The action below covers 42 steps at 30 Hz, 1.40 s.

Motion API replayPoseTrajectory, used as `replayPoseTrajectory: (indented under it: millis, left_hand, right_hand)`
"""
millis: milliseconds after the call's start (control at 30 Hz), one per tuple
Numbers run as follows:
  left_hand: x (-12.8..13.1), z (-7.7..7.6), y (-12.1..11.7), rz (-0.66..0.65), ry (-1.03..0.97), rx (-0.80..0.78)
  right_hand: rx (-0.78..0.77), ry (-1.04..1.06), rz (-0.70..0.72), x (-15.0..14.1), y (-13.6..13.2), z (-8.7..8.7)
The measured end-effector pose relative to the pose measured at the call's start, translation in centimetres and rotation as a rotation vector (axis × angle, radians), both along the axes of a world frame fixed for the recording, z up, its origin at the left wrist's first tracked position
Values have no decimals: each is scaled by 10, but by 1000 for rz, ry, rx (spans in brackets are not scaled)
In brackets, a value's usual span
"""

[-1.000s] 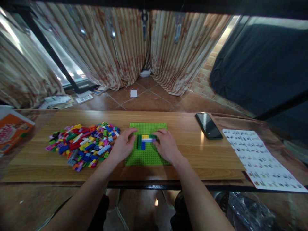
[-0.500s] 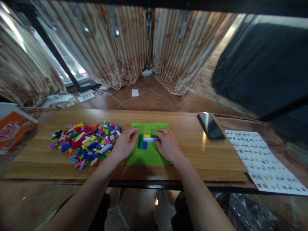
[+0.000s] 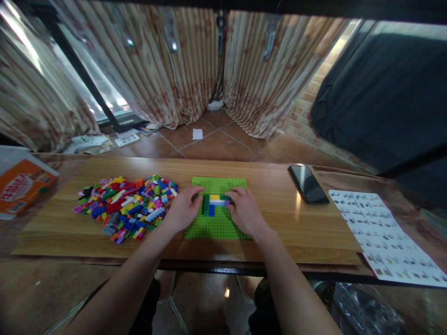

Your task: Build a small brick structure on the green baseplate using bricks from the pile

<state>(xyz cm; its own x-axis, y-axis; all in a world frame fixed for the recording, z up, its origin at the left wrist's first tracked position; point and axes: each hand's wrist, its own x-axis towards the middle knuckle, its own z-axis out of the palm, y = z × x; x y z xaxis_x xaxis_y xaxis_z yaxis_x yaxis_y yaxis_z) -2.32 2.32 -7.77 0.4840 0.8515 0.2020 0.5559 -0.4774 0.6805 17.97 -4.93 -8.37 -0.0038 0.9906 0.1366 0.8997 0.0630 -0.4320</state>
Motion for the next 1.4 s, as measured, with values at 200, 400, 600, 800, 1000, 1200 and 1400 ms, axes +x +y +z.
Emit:
replayPoseTrajectory:
  millis: [200,400,600,800,1000,1200,1400]
  left_hand:
    - [0,0,0,-6,13,3]
    - [1,2,-1,-10,22,-11]
    - [0,3,-1,-8,29,-15]
    - [-1,3,-1,-9,35,-9]
    - [-3,2,1,-6,7,-16]
    - [-12,4,9,97,-223,8]
    - [-35,7,26,302,-421,3]
  right_hand:
    - [-6,6,1,0,0,-1]
    - [-6,7,0,1,1,-1]
    - [-8,-9,4,0,1,1]
    - [9,-3,-3,0,1,0]
    - [40,43,7,4,1,-1]
    - [131,90,-97,-2,3,9]
    - [360,217,-138,-36,0,27]
